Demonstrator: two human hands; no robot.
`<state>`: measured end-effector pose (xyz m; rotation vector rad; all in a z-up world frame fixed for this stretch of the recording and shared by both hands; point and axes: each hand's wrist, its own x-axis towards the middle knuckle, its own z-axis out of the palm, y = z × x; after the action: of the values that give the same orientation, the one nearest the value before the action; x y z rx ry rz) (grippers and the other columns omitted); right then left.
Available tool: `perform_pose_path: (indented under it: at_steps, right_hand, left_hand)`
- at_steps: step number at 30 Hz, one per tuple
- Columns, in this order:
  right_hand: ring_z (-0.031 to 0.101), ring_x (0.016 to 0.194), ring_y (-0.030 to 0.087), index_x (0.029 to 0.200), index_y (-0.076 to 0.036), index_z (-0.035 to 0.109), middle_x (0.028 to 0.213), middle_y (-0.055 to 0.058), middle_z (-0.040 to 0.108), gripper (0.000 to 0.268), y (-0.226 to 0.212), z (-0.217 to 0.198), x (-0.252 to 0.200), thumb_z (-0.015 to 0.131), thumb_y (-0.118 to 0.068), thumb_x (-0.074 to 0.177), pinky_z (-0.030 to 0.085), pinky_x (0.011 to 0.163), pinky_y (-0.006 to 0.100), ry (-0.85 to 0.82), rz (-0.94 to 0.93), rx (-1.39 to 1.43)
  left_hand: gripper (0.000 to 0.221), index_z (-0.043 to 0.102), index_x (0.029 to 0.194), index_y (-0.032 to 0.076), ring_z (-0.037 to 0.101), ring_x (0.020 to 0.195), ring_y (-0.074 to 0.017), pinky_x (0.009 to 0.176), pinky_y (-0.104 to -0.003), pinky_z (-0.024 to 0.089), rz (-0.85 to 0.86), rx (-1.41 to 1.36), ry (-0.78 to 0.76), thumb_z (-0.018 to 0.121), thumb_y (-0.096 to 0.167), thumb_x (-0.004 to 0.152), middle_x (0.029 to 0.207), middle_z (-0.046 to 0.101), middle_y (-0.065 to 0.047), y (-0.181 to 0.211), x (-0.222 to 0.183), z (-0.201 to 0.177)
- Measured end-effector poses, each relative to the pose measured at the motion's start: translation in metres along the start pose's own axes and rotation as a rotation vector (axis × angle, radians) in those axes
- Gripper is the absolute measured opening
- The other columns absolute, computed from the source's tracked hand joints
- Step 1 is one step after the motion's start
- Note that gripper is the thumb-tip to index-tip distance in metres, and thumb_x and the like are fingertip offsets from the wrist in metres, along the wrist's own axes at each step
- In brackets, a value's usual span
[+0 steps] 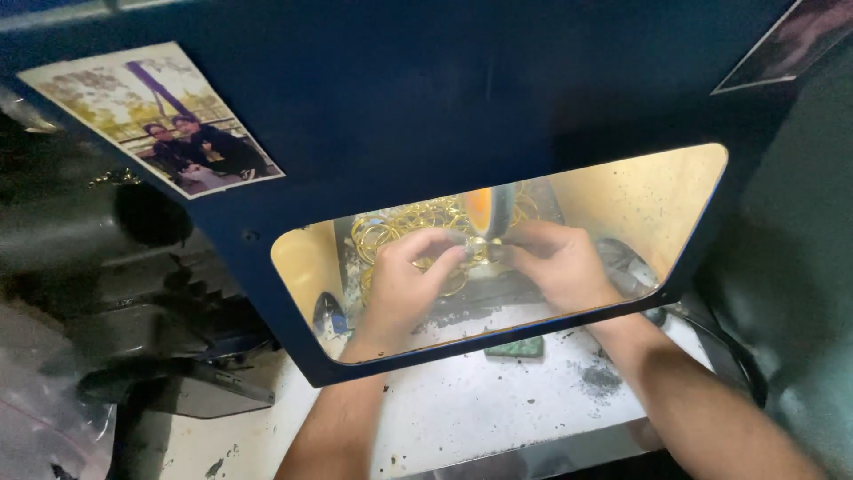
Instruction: Polishing a collection of gold-colored rings using a bench-mounted polishing machine with a rotating wheel.
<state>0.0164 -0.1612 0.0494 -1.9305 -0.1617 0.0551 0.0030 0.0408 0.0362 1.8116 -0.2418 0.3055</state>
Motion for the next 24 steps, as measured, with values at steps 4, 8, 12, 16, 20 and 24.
perform_pose_path:
  at_steps: [4, 8, 12, 16, 20, 24]
  right_hand:
    - [0.072, 0.110, 0.026, 0.106, -0.009, 0.080, 0.105, 0.015, 0.079, 0.026, 0.016, -0.009, -0.002, 0.083, -0.008, 0.080, 0.057, 0.092, 0.043, 0.028, -0.153, -0.116]
    - [0.071, 0.112, 0.033, 0.111, -0.005, 0.078, 0.112, 0.019, 0.077, 0.032, 0.009, -0.018, 0.000, 0.079, -0.003, 0.079, 0.056, 0.096, 0.048, -0.028, -0.156, -0.119]
    - [0.070, 0.115, 0.033, 0.113, -0.003, 0.076, 0.115, 0.017, 0.075, 0.029, 0.015, -0.021, 0.004, 0.071, -0.001, 0.086, 0.054, 0.102, 0.047, -0.060, -0.035, -0.093]
    - [0.071, 0.113, 0.033, 0.112, -0.005, 0.077, 0.110, 0.016, 0.076, 0.026, 0.017, -0.013, 0.004, 0.069, 0.000, 0.087, 0.056, 0.099, 0.046, -0.022, -0.043, -0.123]
    - [0.072, 0.111, 0.026, 0.112, -0.007, 0.077, 0.107, 0.012, 0.077, 0.025, 0.020, -0.006, 0.003, 0.072, -0.004, 0.088, 0.056, 0.099, 0.042, 0.011, -0.069, -0.085]
    - [0.070, 0.112, 0.022, 0.111, -0.007, 0.077, 0.107, 0.012, 0.077, 0.024, 0.031, -0.007, 0.005, 0.073, -0.004, 0.088, 0.055, 0.098, 0.041, 0.045, -0.125, -0.079]
  left_hand:
    - [0.023, 0.077, 0.106, 0.006, 0.077, 0.088, -0.0359, 0.076, -0.045, 0.061, 0.115, -0.014, -0.145, 0.081, 0.010, 0.084, 0.092, 0.079, -0.017, 0.013, -0.004, -0.007]
    - [0.014, 0.080, 0.100, 0.012, 0.078, 0.085, -0.0300, 0.075, -0.039, 0.062, 0.136, 0.011, -0.107, 0.079, 0.012, 0.087, 0.089, 0.080, -0.011, -0.004, -0.004, 0.003]
    - [0.014, 0.081, 0.102, 0.012, 0.078, 0.088, -0.0269, 0.077, -0.038, 0.062, 0.085, 0.008, -0.016, 0.079, 0.012, 0.088, 0.092, 0.080, -0.011, -0.004, -0.004, 0.012]
    - [0.015, 0.081, 0.104, 0.010, 0.078, 0.093, -0.0274, 0.080, -0.038, 0.061, 0.002, -0.041, 0.039, 0.078, 0.011, 0.090, 0.096, 0.080, -0.013, -0.007, -0.004, 0.014]
    - [0.014, 0.080, 0.104, 0.006, 0.077, 0.093, -0.0308, 0.079, -0.039, 0.061, 0.017, -0.036, 0.072, 0.077, 0.009, 0.090, 0.094, 0.080, -0.016, -0.003, -0.003, 0.014]
    - [0.013, 0.080, 0.102, 0.006, 0.078, 0.091, -0.0307, 0.079, -0.040, 0.061, 0.023, -0.058, 0.080, 0.077, 0.008, 0.090, 0.092, 0.080, -0.015, -0.003, -0.004, 0.016]
